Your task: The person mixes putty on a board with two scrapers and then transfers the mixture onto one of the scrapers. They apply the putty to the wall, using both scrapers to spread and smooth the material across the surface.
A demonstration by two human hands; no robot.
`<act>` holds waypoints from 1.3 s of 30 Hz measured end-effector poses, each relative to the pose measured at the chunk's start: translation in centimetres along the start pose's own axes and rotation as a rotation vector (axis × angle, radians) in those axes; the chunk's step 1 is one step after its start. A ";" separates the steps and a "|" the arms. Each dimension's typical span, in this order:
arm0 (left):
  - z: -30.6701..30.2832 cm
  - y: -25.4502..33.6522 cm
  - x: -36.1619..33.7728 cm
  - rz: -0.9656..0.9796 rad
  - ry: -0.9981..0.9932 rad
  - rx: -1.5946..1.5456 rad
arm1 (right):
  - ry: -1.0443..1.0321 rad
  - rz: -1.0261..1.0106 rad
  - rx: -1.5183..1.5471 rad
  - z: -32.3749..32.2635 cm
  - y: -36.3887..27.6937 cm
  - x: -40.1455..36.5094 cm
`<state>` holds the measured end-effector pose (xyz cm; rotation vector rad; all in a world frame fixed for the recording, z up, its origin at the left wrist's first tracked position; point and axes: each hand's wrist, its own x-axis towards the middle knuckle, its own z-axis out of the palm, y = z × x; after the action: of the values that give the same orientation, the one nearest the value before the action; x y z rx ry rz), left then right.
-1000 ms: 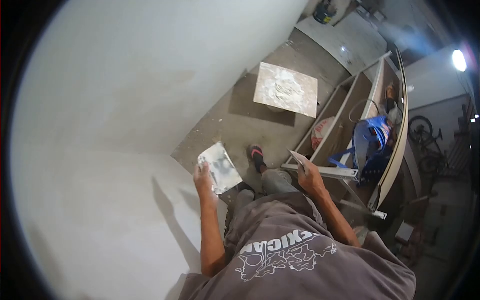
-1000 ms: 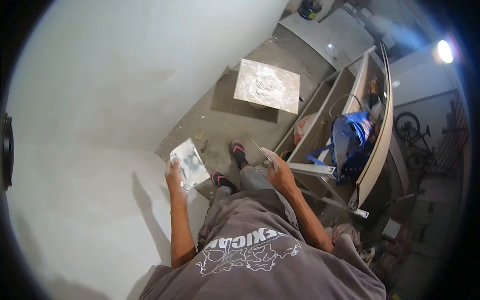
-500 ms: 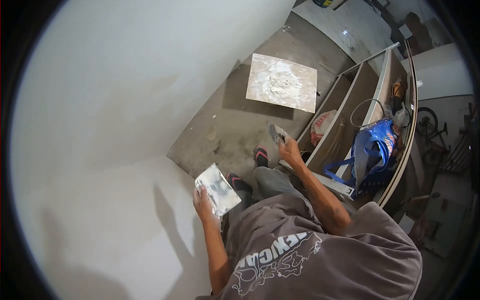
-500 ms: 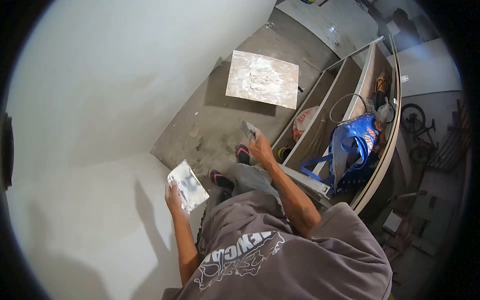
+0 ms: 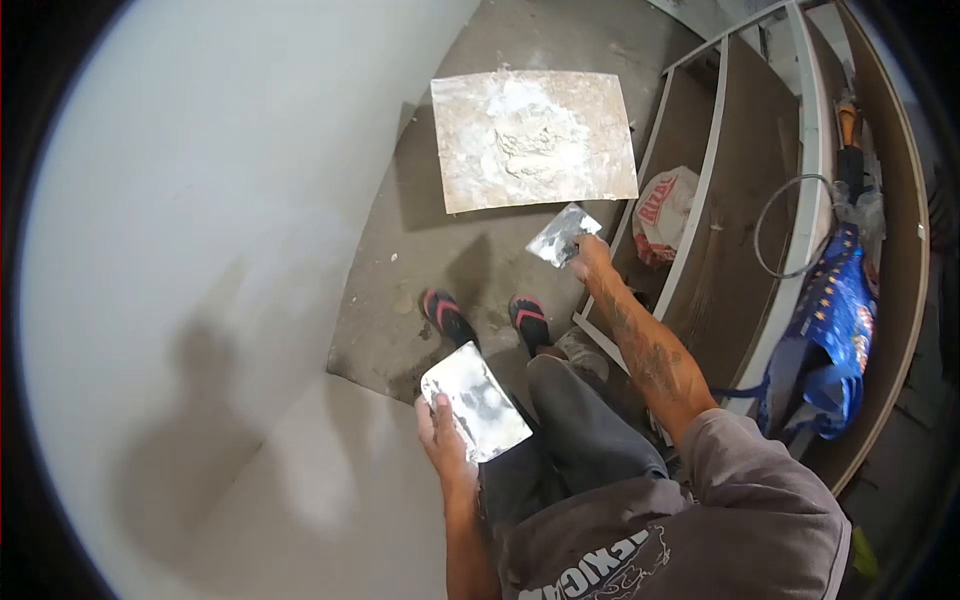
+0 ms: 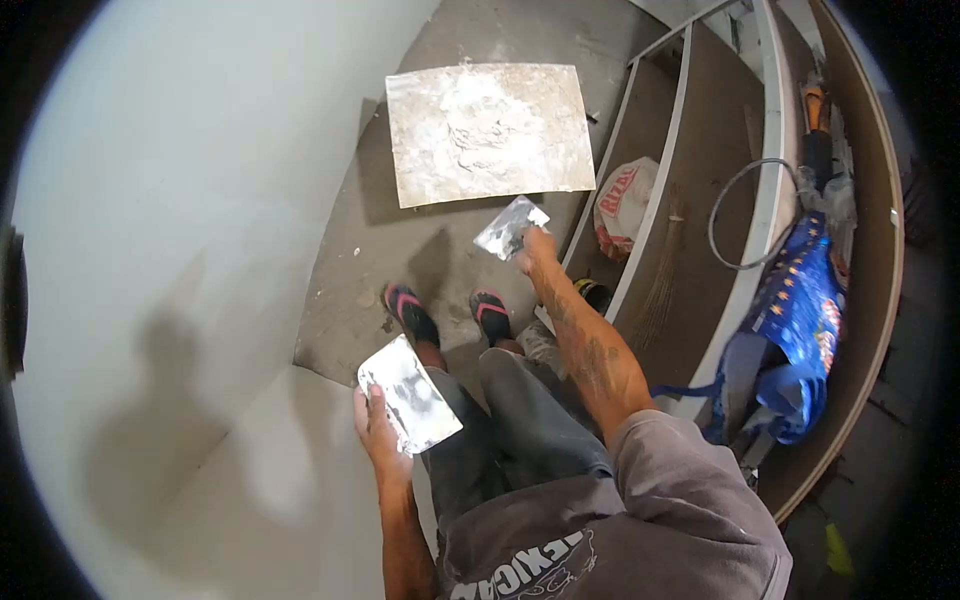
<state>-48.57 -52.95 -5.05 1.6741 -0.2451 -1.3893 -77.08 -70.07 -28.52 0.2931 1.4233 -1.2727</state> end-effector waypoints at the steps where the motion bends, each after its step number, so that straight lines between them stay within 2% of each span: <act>1: 0.8 0.3 1.6 -0.014 -0.028 0.023 | 0.031 0.014 0.036 0.2 0.3 1.6; 5: 4.1 0.4 9.3 -0.065 -0.117 0.127 | 0.095 0.012 0.187 1.2 2.5 8.6; 8: 4.8 1.2 13.4 -0.100 -0.164 0.226 | 0.096 -0.011 0.179 0.4 4.6 13.6; 11: 5.2 2.6 17.1 -0.121 -0.198 0.275 | 0.208 0.025 0.281 3.2 4.8 13.5; 14: 5.2 4.8 20.9 -0.145 -0.245 0.312 | 0.300 -0.034 0.275 5.6 6.3 13.5; 17: 5.8 6.0 24.2 -0.130 -0.273 0.364 | 0.427 0.013 0.253 7.5 7.0 14.4; 23: 8.5 8.4 28.0 -0.102 -0.311 0.445 | 0.479 0.022 0.418 10.6 7.8 16.5; 29: 10.2 8.8 30.3 -0.045 -0.336 0.517 | 0.568 -0.026 0.445 14.5 5.3 16.5; 32: 11.5 8.9 31.2 -0.024 -0.349 0.505 | 0.371 -0.060 0.578 11.9 6.3 18.0; 36: 14.0 8.4 32.3 0.015 -0.339 0.499 | 0.194 -0.061 0.726 12.5 5.1 16.7; 39: 15.6 7.6 34.1 0.007 -0.352 0.459 | 0.190 -0.020 0.649 11.4 4.6 17.0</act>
<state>-47.32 -87.40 -21.56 1.7702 -0.8214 -1.7088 -72.71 -85.32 -42.22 0.8548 1.1281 -1.7375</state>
